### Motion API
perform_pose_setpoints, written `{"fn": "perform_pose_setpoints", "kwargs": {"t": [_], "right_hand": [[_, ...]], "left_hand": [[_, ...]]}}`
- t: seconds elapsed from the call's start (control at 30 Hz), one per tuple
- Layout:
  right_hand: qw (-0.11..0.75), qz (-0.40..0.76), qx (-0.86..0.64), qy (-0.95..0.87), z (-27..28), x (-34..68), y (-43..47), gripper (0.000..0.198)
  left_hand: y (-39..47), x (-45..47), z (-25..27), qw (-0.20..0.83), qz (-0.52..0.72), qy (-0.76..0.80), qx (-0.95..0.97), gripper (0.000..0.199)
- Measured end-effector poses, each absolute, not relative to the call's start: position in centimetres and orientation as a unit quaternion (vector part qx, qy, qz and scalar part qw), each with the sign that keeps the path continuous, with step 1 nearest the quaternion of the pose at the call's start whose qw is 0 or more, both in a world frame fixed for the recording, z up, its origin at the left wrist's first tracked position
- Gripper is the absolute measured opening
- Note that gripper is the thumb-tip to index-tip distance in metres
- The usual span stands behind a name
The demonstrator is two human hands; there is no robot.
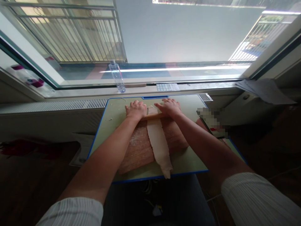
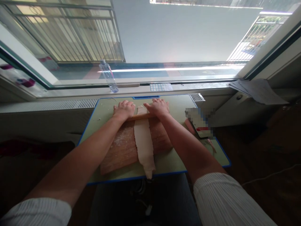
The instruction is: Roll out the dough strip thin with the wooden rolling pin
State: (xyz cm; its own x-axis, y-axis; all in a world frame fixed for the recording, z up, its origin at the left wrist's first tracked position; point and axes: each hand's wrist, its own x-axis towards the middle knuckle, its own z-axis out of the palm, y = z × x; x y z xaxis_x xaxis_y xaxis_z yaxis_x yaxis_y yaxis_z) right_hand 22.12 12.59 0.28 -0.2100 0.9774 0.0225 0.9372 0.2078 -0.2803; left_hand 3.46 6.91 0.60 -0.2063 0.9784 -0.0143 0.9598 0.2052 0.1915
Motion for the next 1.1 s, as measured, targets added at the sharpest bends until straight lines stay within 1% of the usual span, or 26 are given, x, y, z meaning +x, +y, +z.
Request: {"fn": "perform_pose_setpoints", "kwargs": {"t": [0.17, 0.27, 0.43, 0.57, 0.73, 0.9, 1.03, 1.1], "right_hand": [[0.093, 0.094, -0.623, -0.771, 0.3, 22.2, 12.2, 0.077], [0.102, 0.085, -0.623, -0.771, 0.2, 22.7, 10.6, 0.073], [0.122, 0.05, -0.622, -0.772, -0.1, 23.9, 6.2, 0.062], [0.136, -0.003, -0.594, -0.793, -0.6, 25.5, 1.4, 0.056], [0.13, 0.017, -0.554, -0.822, -0.9, 28.3, -4.1, 0.048], [0.139, 0.029, -0.53, -0.836, -0.5, 29.8, -6.1, 0.032], [0.165, 0.047, -0.542, -0.822, -0.6, 30.3, -6.3, 0.03], [0.179, 0.052, -0.556, -0.81, -0.8, 30.6, -6.5, 0.031]], "left_hand": [[6.3, 3.9, 1.0, 0.051, 0.074, 0.775, 0.625, 0.055], [5.2, 4.2, 0.8, 0.051, 0.081, 0.766, 0.636, 0.054], [2.2, 5.1, 0.3, 0.054, 0.093, 0.751, 0.652, 0.058], [-2.0, 6.1, -0.1, 0.031, 0.102, 0.746, 0.657, 0.058], [-7.3, 6.7, -0.7, 0.04, 0.117, 0.716, 0.688, 0.061], [-11.4, 7.2, -0.1, 0.058, 0.129, 0.704, 0.696, 0.06], [-15.4, 8.5, 0.0, 0.055, 0.189, 0.666, 0.72, 0.057], [-17.3, 9.2, -0.5, 0.072, 0.199, 0.623, 0.753, 0.054]]}}
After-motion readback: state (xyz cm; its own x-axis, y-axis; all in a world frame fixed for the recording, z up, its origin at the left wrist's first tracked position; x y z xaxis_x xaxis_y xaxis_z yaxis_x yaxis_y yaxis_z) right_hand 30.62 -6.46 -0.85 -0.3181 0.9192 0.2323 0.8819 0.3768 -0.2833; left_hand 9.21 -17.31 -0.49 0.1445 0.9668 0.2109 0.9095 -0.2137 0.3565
